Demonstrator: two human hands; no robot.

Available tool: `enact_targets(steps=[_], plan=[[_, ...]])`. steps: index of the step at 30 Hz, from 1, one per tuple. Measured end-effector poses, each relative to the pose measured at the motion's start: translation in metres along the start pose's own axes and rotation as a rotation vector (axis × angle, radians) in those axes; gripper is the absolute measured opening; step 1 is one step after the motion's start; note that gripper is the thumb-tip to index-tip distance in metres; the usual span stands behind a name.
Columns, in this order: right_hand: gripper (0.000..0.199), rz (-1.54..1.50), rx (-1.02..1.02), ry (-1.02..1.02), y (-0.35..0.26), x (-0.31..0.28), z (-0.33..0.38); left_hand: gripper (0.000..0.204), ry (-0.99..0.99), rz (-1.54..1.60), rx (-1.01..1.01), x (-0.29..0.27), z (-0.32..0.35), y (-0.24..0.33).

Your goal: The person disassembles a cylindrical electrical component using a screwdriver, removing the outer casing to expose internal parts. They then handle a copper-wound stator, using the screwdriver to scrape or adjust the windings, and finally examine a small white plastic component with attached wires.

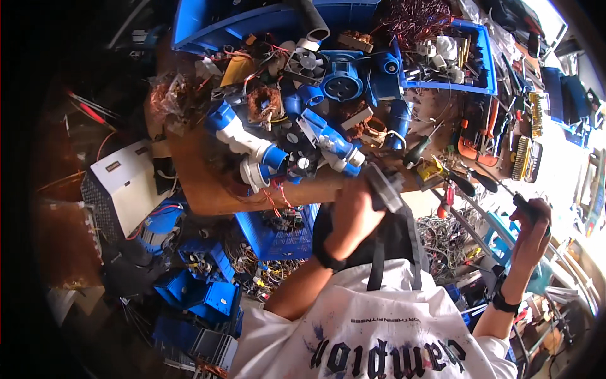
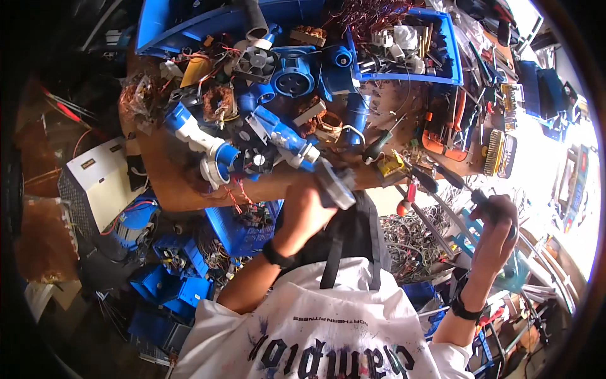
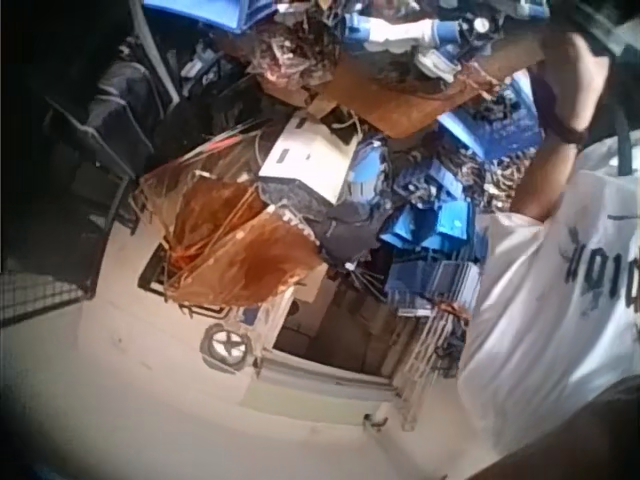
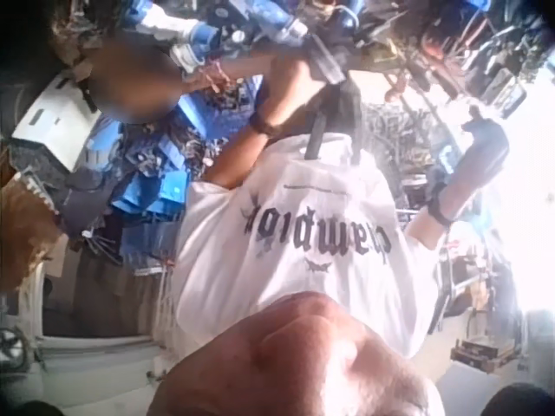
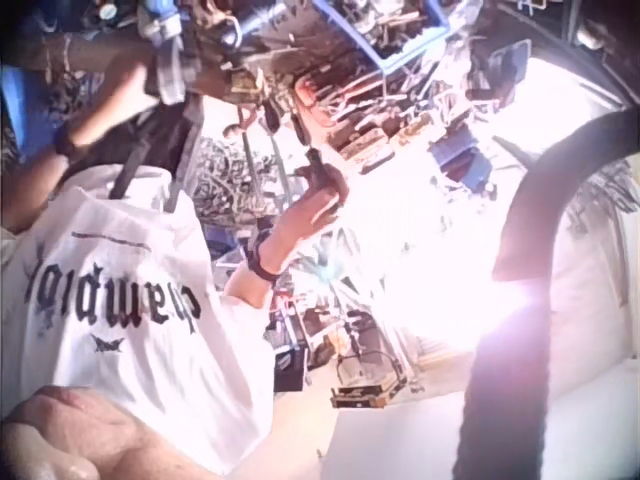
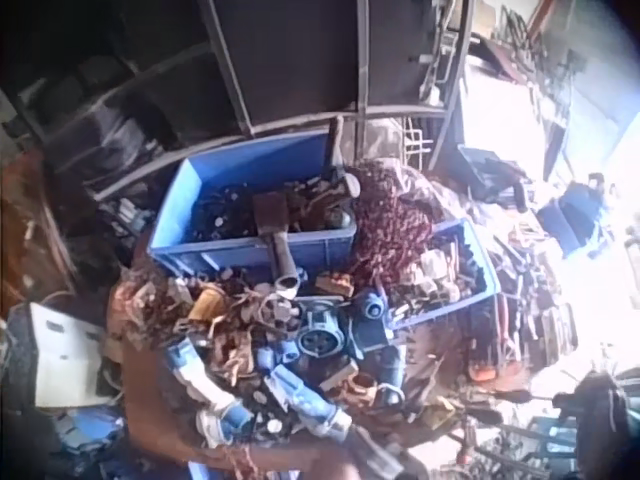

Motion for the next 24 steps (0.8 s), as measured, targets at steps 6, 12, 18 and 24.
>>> enact_targets(steps=[6, 12, 18, 24], plan=[[0.06, 0.083, -0.023, 0.025, 0.018, 0.038, 0.022, 0.038, -0.189, -0.533, 0.276, 0.064, -0.029, -0.001], [0.068, 0.103, 0.009, 0.076, 0.037, 0.048, 0.034, 0.046, -0.23, -0.619, 0.409, 0.086, -0.051, -0.013], [0.066, 0.063, 0.028, 0.052, 0.043, 0.054, 0.036, 0.049, -0.245, -0.55, 0.426, 0.094, -0.058, -0.014], [0.067, -0.026, -0.004, 0.157, 0.044, 0.033, 0.045, 0.074, -0.132, -0.123, 0.31, 0.014, -0.077, 0.017]])
Point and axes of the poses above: each hand's wrist, its own z-axis away from the middle knuckle, its own x-axis out of the palm, y = z × x, the point moved 8 cm from there along -z, towards the middle knuckle
